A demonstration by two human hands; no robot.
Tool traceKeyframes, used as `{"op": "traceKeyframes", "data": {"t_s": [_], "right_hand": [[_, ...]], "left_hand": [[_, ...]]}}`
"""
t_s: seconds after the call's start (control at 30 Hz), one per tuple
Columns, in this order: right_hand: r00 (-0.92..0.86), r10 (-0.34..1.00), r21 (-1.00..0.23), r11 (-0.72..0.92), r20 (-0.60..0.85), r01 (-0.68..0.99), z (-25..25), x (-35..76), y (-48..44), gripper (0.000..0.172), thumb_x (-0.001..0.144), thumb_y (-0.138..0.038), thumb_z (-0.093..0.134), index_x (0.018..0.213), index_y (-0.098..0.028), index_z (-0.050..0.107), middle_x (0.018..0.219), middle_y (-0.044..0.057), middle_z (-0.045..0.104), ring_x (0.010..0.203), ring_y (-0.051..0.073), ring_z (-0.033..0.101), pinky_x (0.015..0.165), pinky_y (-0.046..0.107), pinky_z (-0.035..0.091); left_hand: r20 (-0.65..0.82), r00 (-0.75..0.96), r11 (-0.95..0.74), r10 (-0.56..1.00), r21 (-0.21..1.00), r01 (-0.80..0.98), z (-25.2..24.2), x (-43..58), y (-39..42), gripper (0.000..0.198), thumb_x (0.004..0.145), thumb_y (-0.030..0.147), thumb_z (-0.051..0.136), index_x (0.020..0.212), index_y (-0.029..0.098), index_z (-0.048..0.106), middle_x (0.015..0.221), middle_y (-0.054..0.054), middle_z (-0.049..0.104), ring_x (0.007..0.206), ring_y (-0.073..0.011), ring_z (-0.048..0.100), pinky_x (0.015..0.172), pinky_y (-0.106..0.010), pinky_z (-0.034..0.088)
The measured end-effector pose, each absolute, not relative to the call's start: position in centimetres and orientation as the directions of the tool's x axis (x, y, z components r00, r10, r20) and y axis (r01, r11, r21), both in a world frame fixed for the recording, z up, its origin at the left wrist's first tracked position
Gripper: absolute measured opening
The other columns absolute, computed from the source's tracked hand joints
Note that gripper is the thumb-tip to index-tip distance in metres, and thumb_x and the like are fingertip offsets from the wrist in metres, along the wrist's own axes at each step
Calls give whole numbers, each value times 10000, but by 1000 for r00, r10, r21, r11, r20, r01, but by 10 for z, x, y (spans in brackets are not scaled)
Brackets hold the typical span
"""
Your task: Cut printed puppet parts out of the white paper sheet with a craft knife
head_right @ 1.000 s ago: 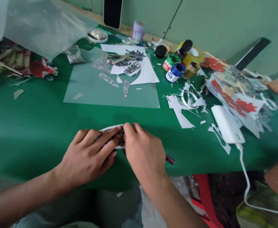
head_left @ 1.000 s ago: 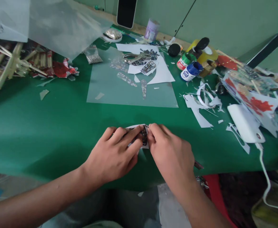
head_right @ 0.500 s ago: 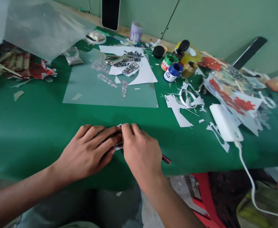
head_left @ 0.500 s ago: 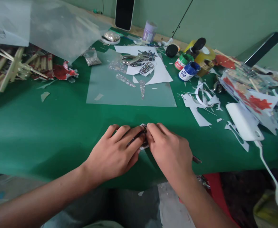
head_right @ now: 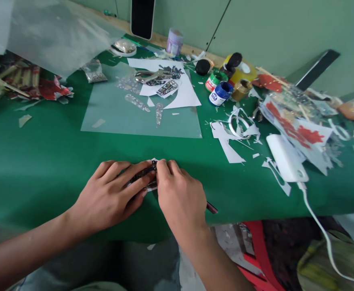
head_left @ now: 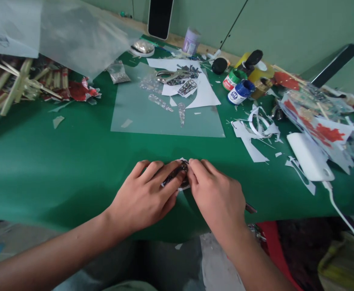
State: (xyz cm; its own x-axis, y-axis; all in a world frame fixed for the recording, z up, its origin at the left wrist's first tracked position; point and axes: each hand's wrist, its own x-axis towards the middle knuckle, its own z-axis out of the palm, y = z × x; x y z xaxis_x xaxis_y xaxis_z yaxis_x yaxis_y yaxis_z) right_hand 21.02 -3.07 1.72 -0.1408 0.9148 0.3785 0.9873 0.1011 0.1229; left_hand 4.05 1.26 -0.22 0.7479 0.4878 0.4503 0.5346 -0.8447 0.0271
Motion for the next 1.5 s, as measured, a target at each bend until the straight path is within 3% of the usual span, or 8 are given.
{"op": "traceKeyframes", "data": {"t_s": [0.23, 0.37, 0.6, 0.7, 0.83, 1.13, 1.5], "right_hand": [[-129, 919, 123, 89, 373, 988, 19, 210, -33, 212, 967, -207, 467, 828, -167, 622, 747, 15, 678, 497, 80, 545, 432, 270, 221], [-144, 914, 127, 103, 379, 987, 20, 213, -31, 228, 961, -199, 467, 789, -171, 614, 695, 0, 646, 471, 77, 505, 426, 260, 210], [-354, 876, 127, 330, 327, 935, 23, 242, -17, 209, 947, -220, 486, 840, -184, 662, 664, -27, 605, 466, 86, 459, 418, 251, 230], [-394, 845, 143, 368, 361, 919, 20, 246, -15, 207, 950, -208, 490, 873, -172, 678, 695, -22, 634, 483, 84, 480, 419, 248, 264], [-384, 835, 144, 356, 395, 923, 15, 244, -16, 201, 949, -202, 501, 902, -156, 691, 727, -13, 668, 496, 79, 510, 417, 241, 294], [-364, 845, 131, 341, 392, 931, 16, 248, -25, 203, 952, -187, 492, 953, -129, 686, 769, 8, 693, 543, 76, 565, 419, 225, 323], [-304, 877, 131, 275, 372, 953, 17, 245, -30, 188, 935, -169, 496, 911, -152, 682, 765, -5, 685, 488, 73, 516, 397, 233, 274]], "left_hand": [[453, 750, -847, 483, 23, 531, -2, 41, 12, 297, 910, 258, 540, 1181, 209, 650, 1322, -27, 621, 966, -236, 569, 770, -408, 435], [450, 744, -841, 494, 31, 540, -2, 42, 9, 344, 922, 288, 526, 1213, 138, 630, 1304, -45, 634, 964, -239, 557, 790, -408, 425], [411, 764, -849, 498, 54, 525, -3, 53, 0, 460, 952, 428, 447, 1246, 114, 609, 1215, -78, 666, 919, -246, 543, 773, -404, 394], [376, 781, -853, 499, 55, 519, -2, 50, 4, 429, 955, 416, 444, 1267, 161, 595, 1289, -69, 626, 989, -256, 541, 815, -414, 392], [359, 785, -848, 504, 34, 529, 0, 47, 8, 391, 963, 373, 443, 1293, 207, 572, 1405, -48, 546, 1077, -261, 531, 854, -430, 395], [387, 770, -844, 508, 45, 534, 0, 49, 9, 397, 953, 407, 465, 1285, 221, 578, 1357, -36, 588, 1036, -269, 548, 810, -433, 415], [401, 767, -844, 501, 31, 536, -2, 49, 10, 399, 948, 389, 484, 1283, 192, 577, 1355, -37, 594, 1046, -267, 557, 815, -429, 420]]}}
